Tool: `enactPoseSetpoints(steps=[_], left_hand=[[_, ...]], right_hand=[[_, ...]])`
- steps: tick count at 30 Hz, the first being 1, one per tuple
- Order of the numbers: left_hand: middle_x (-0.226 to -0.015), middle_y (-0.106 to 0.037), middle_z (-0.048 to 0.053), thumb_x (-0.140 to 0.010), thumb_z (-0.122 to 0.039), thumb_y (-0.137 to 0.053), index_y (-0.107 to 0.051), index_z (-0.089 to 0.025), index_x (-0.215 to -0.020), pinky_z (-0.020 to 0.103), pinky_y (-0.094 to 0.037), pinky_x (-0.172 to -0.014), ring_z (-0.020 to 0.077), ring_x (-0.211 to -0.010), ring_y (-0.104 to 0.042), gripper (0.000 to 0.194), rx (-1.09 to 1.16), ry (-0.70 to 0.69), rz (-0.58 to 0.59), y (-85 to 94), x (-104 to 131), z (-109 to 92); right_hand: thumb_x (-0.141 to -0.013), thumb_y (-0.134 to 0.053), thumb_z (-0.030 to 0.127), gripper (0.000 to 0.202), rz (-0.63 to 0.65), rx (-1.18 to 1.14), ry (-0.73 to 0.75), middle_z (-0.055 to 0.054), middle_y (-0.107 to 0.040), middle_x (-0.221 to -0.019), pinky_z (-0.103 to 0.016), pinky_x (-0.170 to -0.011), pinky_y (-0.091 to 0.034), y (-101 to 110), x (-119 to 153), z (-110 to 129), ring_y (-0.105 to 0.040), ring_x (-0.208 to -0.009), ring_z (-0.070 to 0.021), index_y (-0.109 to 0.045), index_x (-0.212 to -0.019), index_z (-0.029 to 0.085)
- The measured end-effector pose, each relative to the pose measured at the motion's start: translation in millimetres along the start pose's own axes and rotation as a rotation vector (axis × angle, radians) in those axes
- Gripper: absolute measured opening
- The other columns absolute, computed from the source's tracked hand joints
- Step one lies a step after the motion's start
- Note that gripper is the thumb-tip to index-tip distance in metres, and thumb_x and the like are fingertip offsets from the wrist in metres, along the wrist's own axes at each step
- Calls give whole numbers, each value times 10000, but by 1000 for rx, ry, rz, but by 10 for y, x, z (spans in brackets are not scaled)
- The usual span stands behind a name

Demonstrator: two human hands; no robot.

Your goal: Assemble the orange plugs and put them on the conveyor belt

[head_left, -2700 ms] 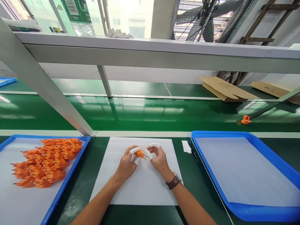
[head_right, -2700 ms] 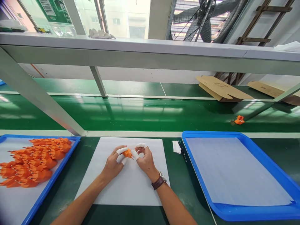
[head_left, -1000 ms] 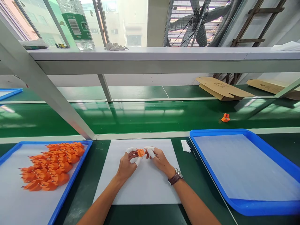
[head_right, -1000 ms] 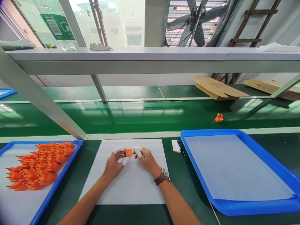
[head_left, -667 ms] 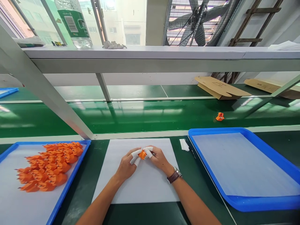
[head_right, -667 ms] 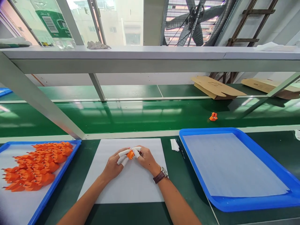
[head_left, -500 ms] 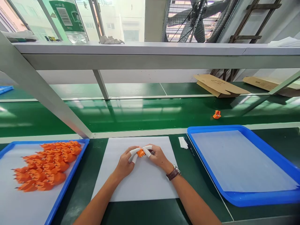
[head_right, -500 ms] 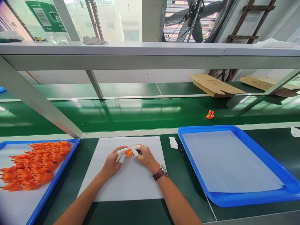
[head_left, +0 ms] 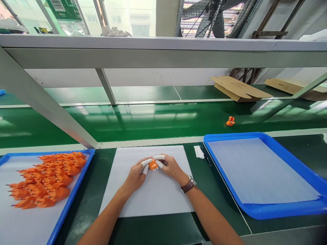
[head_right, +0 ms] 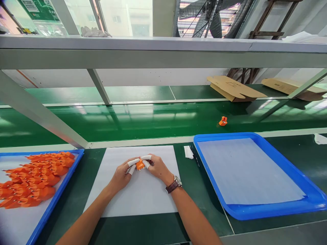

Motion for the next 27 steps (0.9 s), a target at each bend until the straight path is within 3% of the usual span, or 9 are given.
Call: enactPoseSetpoints(steps=[7,11,14,17,19,21,23,27], left_hand=[[-1526,-479,33,-873,4,-453,-392,-324,-1502,435,-460,-1151,219,-1394,-480,712,-71,-8,77,-118,29,27],[-1529,-464,57,-895,-29,-489,-348,-319,-1517,451,-467,-1143,239,-1397,-474,701,-119,-12,39,-124,23,53],[-1509,-470,85,-880,-24,-490,-315,-307,-1529,488,-464,-1135,255,-1399,-459,729,-126,-73,32,-129,20,-46],[-1415,-545,101,-866,-14,-483,-386,-295,-1481,498,-480,-1103,260,-1337,-500,683,-122,-123,51,-160,29,-171],[-1316,-596,116,-864,-68,-555,-471,-270,-1395,497,-510,-1052,274,-1259,-547,574,-106,-86,-4,-111,20,-188],[-1178,-636,116,-843,-146,-653,-532,-245,-1290,486,-550,-974,275,-1132,-608,474,-68,-6,-124,45,7,-173],[-1103,-641,103,-834,-203,-700,-561,-238,-1225,457,-569,-917,250,-1024,-639,417,-25,71,-269,311,18,-185],[-1221,-600,103,-853,-290,-709,-585,-259,-1245,427,-540,-953,231,-1060,-627,413,-106,120,-564,1169,204,-386]], right_hand=[[-969,-538,321,272,-17,47,-35,-52,-752,-1028,-333,-782,-549,5,-11,25,-678,-871,-201,-723,-1151,236],[-959,-551,369,301,-60,-15,-71,-74,-763,-1071,-371,-845,-570,23,-25,-90,-705,-938,-231,-726,-1144,209],[-941,-572,414,335,-59,-48,-86,-96,-763,-1084,-398,-852,-583,9,-12,-171,-718,-958,-256,-725,-1141,193],[-915,-603,451,379,-73,-40,-97,-120,-760,-1091,-415,-856,-585,13,19,-230,-720,-971,-278,-720,-1150,176],[-894,-622,476,418,-70,-25,-119,-123,-773,-1001,-409,-815,-592,11,37,-278,-729,-907,-280,-717,-1148,157],[-887,-620,494,448,-45,-11,-156,-104,-774,-873,-400,-765,-594,-10,54,-338,-731,-804,-267,-709,-1161,151],[-868,-633,482,452,-38,-10,-182,-103,-775,-877,-399,-777,-594,-17,76,-389,-734,-817,-268,-703,-1177,159],[-829,-652,439,447,-36,-20,-211,-116,-778,-909,-396,-813,-591,-19,115,-449,-738,-892,-283,-712,-1171,158]])
Point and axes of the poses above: each hand's wrist, its own x-axis away from the middle knuckle, its own y-axis out of the back of the hand, z = x × y, the point moved 8 cm from there along -x, towards the middle knuckle
